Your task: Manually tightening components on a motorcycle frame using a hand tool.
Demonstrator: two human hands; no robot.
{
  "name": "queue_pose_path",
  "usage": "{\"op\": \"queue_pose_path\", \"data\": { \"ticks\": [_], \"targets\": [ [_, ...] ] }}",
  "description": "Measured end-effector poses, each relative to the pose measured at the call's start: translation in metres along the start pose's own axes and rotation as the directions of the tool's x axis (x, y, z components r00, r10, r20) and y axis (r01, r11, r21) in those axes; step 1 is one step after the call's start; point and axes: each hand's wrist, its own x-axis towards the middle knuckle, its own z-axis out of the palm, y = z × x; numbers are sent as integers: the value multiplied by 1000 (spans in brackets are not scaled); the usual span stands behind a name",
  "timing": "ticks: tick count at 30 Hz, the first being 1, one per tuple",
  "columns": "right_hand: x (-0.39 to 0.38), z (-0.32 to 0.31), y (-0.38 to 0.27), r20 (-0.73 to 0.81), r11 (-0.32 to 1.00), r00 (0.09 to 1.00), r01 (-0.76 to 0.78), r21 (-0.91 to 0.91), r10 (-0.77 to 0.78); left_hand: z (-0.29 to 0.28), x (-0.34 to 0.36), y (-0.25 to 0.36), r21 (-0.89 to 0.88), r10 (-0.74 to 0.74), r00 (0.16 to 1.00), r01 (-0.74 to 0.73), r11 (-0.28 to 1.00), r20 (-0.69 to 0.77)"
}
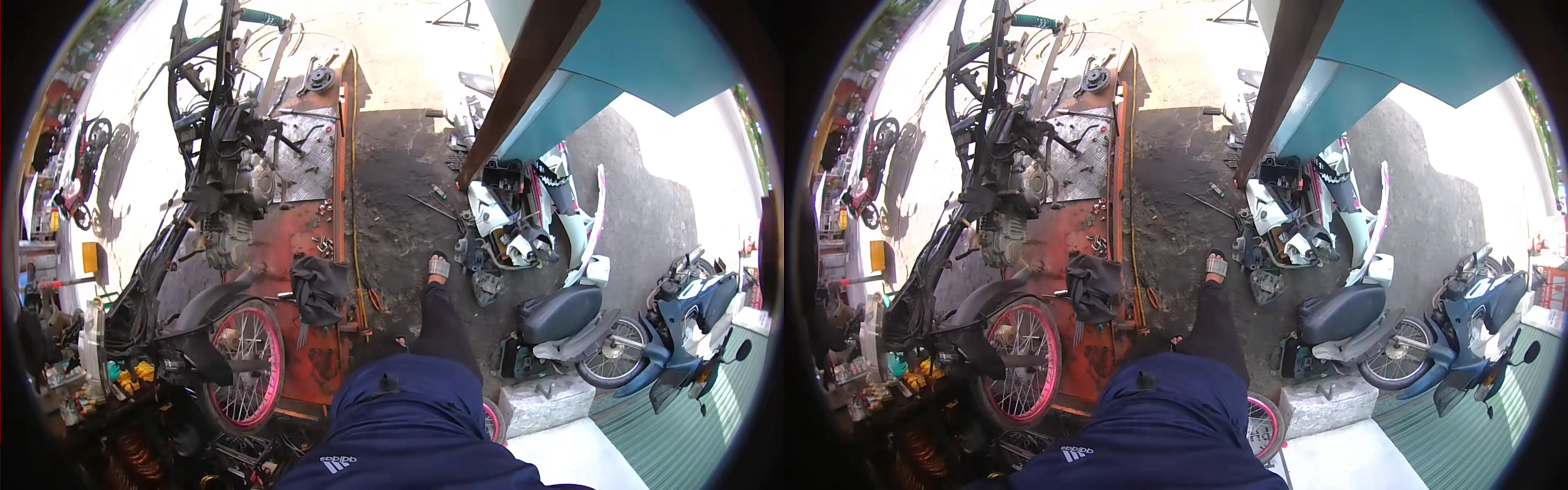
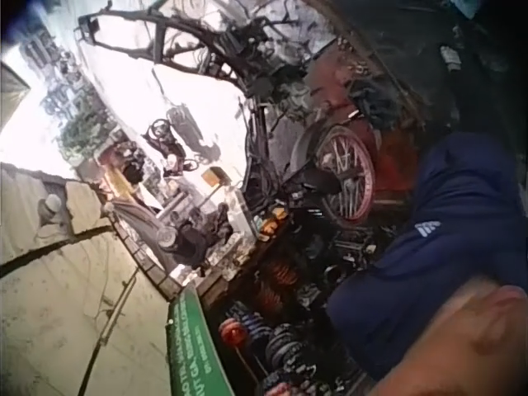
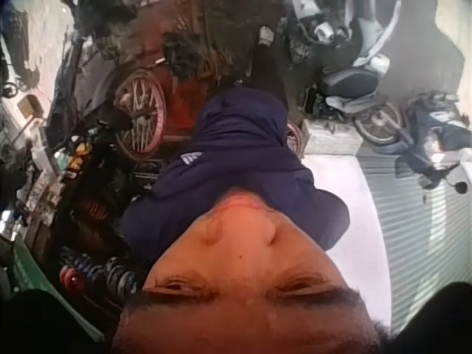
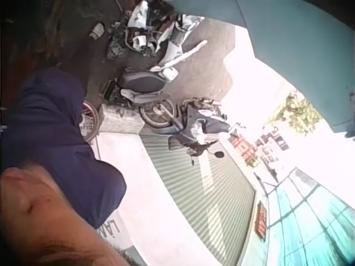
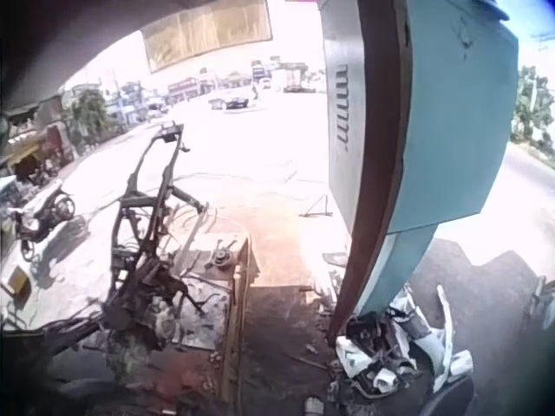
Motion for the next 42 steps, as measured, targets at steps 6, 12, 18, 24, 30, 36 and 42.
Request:
{"op": "queue_pose_path", "data": {
  "ticks": [6, 12, 18, 24, 30, 36, 42],
  "targets": [
    [33, -37, -154, 96, 996, 992, -79, -36, 82, 79, 20, 69, -158, -8, 996, -7, 987, -90],
    [29, -45, -254, 100, 982, 977, -187, -25, 189, 116, 36, 107, -269, -67, 991, 35, 962, -112],
    [7, -20, -327, 33, 958, 958, -286, 34, 285, 118, 59, 135, -349, -146, 987, 112, 930, -72],
    [71, 58, -463, 50, 973, 972, -231, 30, 229, 94, 159, 242, -476, -59, 998, 40, 878, -25],
    [144, 159, -607, 141, 998, 988, -62, 4, 61, 43, 212, 380, -479, 78, 997, -58, 876, 22],
    [285, 236, -755, -144, 981, 971, 188, -39, -192, 39, 174, 522, 79, 226, 952, -215, 974, -206],
    [335, 474, -915, 558, 495, 813, 558, -666, -167, 45, 89, 650, 70, 209, 919, -197, 978, -335]
  ]
}}
